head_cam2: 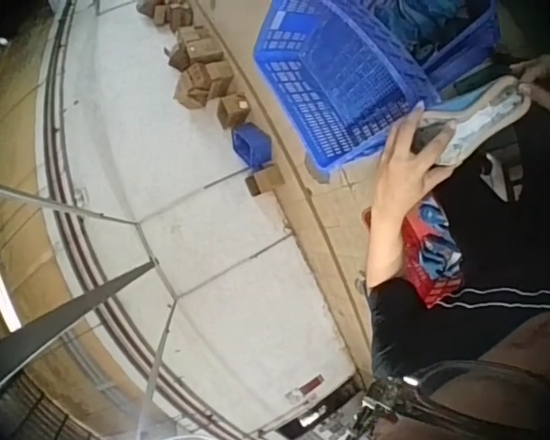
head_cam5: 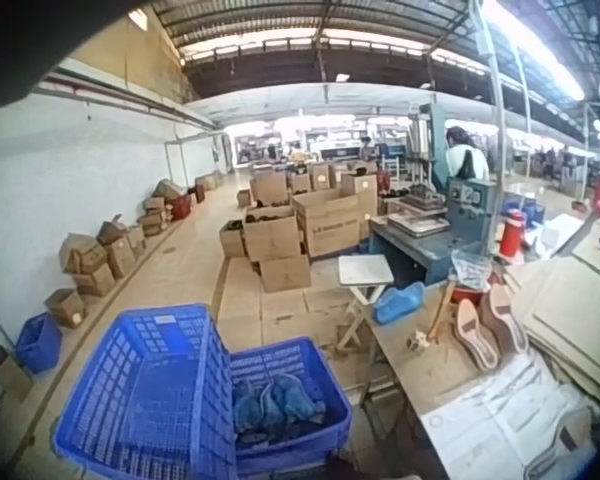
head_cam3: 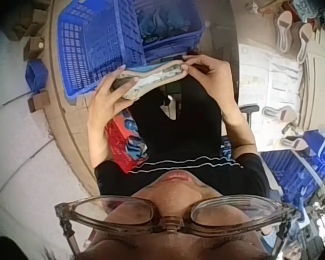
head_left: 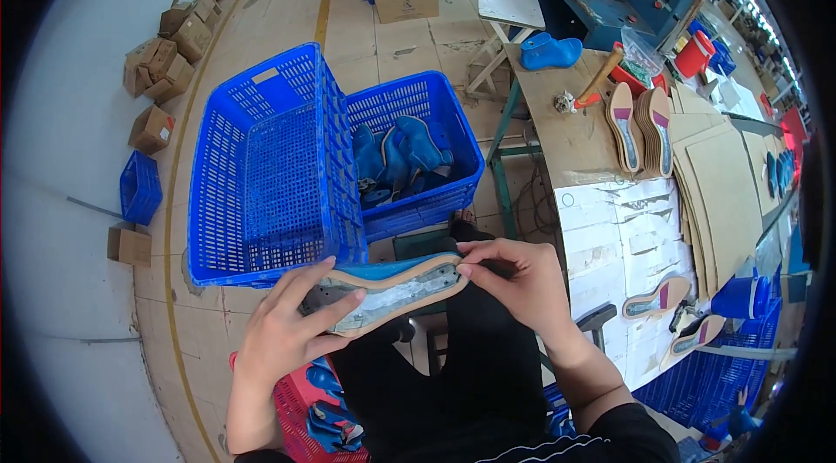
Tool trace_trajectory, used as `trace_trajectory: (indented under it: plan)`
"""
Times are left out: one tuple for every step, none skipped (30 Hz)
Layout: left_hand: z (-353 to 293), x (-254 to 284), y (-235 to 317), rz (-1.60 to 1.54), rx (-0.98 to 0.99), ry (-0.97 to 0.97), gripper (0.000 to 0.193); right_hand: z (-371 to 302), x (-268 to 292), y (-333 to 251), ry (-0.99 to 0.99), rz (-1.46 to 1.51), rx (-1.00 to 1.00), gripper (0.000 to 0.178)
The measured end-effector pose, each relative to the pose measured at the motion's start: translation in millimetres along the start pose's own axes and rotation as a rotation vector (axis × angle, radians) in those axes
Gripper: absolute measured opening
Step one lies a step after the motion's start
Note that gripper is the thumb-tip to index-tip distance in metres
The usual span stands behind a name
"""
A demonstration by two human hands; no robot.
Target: Manually assemble and organize shoe components including soles and lasts.
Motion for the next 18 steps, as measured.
trace_trajectory:
  plan:
    - [0.2,-0.1,0.6,-0.001,-0.002,0.0,0.074,-0.9,0.1,-3.2,0.002,-0.001,0.0,0.012]
    - [-0.3,-0.2,1.3,0.002,0.002,-0.001,0.074,-1.5,-0.2,-6.1,0.002,-0.042,-0.028,0.01]
    - [-0.6,-0.3,1.9,0.004,0.007,-0.003,0.074,-2.0,-0.2,-8.3,0.003,-0.084,-0.057,0.008]
    - [-0.4,0.2,2.7,0.004,0.007,-0.004,0.074,-1.3,0.1,-10.3,0.003,-0.083,-0.057,0.008]
    - [0.5,0.8,2.9,0.003,0.006,-0.007,0.075,0.1,0.2,-14.2,-0.008,-0.157,0.055,0.005]
    - [1.3,1.1,3.2,0.001,0.005,-0.011,0.076,-0.3,0.5,-18.1,-0.018,-0.232,0.166,0.007]
    - [1.2,0.8,3.9,-0.003,0.002,-0.014,0.076,-6.4,2.7,-24.3,-0.015,-0.233,0.162,0.007]
    - [0.2,1.4,4.4,0.007,0.011,-0.022,0.077,-16.0,3.0,-37.1,-0.119,-0.226,0.279,0.01]
    - [-0.3,1.5,3.9,0.017,0.02,-0.031,0.078,-25.0,4.0,-48.3,-0.224,-0.217,0.395,0.014]
    - [-0.7,1.0,3.5,0.017,0.023,-0.035,0.078,-33.2,6.4,-54.2,-0.405,-0.101,0.458,0.017]
    - [-1.0,0.6,2.8,0.012,0.017,-0.028,0.079,-39.7,7.7,-54.4,-0.522,-0.071,0.506,0.019]
    - [-0.9,0.2,2.8,0.002,0.007,-0.02,0.079,-47.1,9.0,-54.3,-0.635,-0.044,0.55,0.022]
    - [-1.5,0.6,3.3,-0.001,0.007,-0.025,0.079,-49.8,9.0,-46.5,-0.63,0.021,0.494,0.024]
    - [0.3,1.0,4.0,0.001,0.004,-0.022,0.078,-46.8,12.1,-41.9,-0.624,0.017,0.488,0.024]
    - [1.7,1.4,4.5,0.004,0.001,-0.019,0.078,-39.6,17.6,-38.0,-0.47,-0.086,0.486,0.023]
    - [2.1,1.6,4.8,-0.001,-0.003,-0.021,0.078,-34.7,21.6,-32.4,-0.316,-0.188,0.481,0.022]
    - [2.6,0.9,4.9,0.011,-0.001,-0.014,0.077,-31.8,22.8,-19.5,-0.135,-0.279,0.417,0.021]
    - [1.5,0.0,4.7,0.023,0.004,-0.008,0.077,-26.1,21.9,-12.0,-0.01,-0.25,0.31,0.027]
Point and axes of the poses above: each hand's wrist, its own z-axis towards the middle knuckle, its own x-axis out of the back of the hand, y = z × x, the point moved 2 cm from there along z, towards the middle knuckle, and after that the axes turned 5 degrees about y, right-handed, at the moved point
